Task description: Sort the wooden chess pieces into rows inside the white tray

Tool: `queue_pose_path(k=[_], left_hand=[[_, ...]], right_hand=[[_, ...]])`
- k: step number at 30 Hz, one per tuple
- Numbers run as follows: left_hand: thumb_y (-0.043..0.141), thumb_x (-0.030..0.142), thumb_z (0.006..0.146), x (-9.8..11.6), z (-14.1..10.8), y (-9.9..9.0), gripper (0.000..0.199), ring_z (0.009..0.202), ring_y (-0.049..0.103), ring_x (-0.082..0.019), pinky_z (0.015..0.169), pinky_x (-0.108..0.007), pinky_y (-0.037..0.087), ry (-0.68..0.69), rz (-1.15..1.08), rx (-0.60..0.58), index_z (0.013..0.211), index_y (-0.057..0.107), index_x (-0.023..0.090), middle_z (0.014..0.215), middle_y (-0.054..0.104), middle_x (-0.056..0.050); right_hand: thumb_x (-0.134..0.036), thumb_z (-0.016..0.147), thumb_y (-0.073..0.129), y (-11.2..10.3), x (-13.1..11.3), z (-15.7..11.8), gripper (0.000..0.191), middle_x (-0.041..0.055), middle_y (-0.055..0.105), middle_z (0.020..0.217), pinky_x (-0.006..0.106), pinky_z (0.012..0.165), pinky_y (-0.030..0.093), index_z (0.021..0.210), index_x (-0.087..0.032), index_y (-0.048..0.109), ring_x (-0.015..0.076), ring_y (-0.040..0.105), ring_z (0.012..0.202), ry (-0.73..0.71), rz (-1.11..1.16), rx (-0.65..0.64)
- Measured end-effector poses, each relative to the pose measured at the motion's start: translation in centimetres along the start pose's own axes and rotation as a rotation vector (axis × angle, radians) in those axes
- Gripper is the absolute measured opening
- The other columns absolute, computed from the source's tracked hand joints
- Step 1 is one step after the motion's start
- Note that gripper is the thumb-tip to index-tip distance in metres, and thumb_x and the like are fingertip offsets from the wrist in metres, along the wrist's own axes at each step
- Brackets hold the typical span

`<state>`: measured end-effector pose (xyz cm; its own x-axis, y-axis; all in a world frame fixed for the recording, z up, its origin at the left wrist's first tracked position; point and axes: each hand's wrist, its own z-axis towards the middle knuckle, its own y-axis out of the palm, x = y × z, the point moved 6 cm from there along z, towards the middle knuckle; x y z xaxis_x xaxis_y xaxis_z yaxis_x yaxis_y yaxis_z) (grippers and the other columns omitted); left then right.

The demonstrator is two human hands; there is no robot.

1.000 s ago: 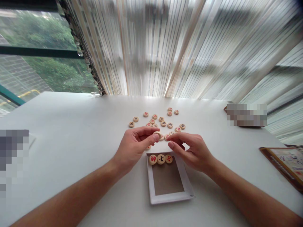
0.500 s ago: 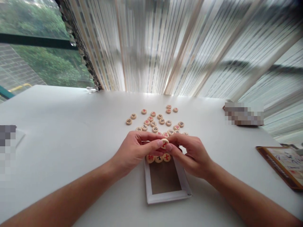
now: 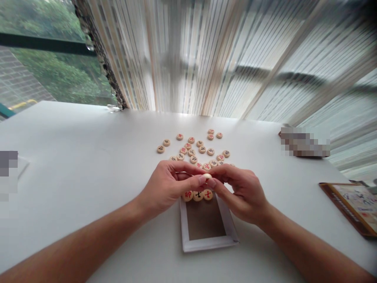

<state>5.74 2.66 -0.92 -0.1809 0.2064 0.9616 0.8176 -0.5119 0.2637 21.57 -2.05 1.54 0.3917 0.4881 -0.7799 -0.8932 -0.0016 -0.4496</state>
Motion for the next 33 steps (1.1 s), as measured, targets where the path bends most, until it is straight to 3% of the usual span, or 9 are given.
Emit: queue_pose_path(k=[13, 22, 29, 33], left_hand=[[0.097, 0.031, 0.075, 1.0, -0.1, 0.4, 0.019, 0.085, 0.082, -0.023, 0.082, -0.031, 0.069, 0.099, 0.062, 0.003, 0.087, 0.089, 0.019, 0.086, 0.086, -0.007], [0.095, 0.030, 0.077, 0.0, 0.1, 0.1, 0.026, 0.096, 0.084, -0.028, 0.095, -0.040, 0.068, 0.006, -0.063, -0.013, 0.100, 0.089, 0.019, 0.100, 0.087, -0.010], [0.095, 0.028, 0.077, -0.1, 0.2, -0.2, 0.031, 0.097, 0.083, -0.026, 0.094, -0.036, 0.067, -0.036, -0.106, 0.009, 0.105, 0.088, 0.015, 0.108, 0.086, -0.013], [0.098, 0.027, 0.075, -0.5, 0.1, -0.3, 0.034, 0.089, 0.083, -0.021, 0.085, -0.028, 0.069, -0.108, -0.188, 0.046, 0.105, 0.086, 0.015, 0.100, 0.087, -0.011]], right_hand=[[-0.038, 0.092, 0.085, 0.3, 1.0, 0.0, 0.021, 0.0008, 0.072, 0.069, 0.024, 0.051, 0.056, 0.094, -0.019, 0.075, 0.0148, 0.068, 0.057, 0.179, 0.326, 0.021], [-0.043, 0.090, 0.087, 0.4, 1.4, 0.3, 0.028, 0.0009, 0.071, 0.063, 0.024, 0.046, 0.054, 0.091, -0.018, 0.076, 0.0137, 0.064, 0.051, 0.318, 0.529, 0.012], [-0.034, 0.091, 0.087, 0.6, 2.1, 0.2, 0.019, 0.0009, 0.074, 0.068, 0.021, 0.047, 0.053, 0.097, -0.018, 0.080, 0.0117, 0.065, 0.053, 0.344, 0.652, 0.021], [-0.032, 0.085, 0.092, 0.7, 2.2, 0.2, 0.022, 0.0019, 0.075, 0.070, 0.021, 0.047, 0.054, 0.097, -0.018, 0.080, 0.0117, 0.065, 0.053, 0.371, 0.645, 0.002]])
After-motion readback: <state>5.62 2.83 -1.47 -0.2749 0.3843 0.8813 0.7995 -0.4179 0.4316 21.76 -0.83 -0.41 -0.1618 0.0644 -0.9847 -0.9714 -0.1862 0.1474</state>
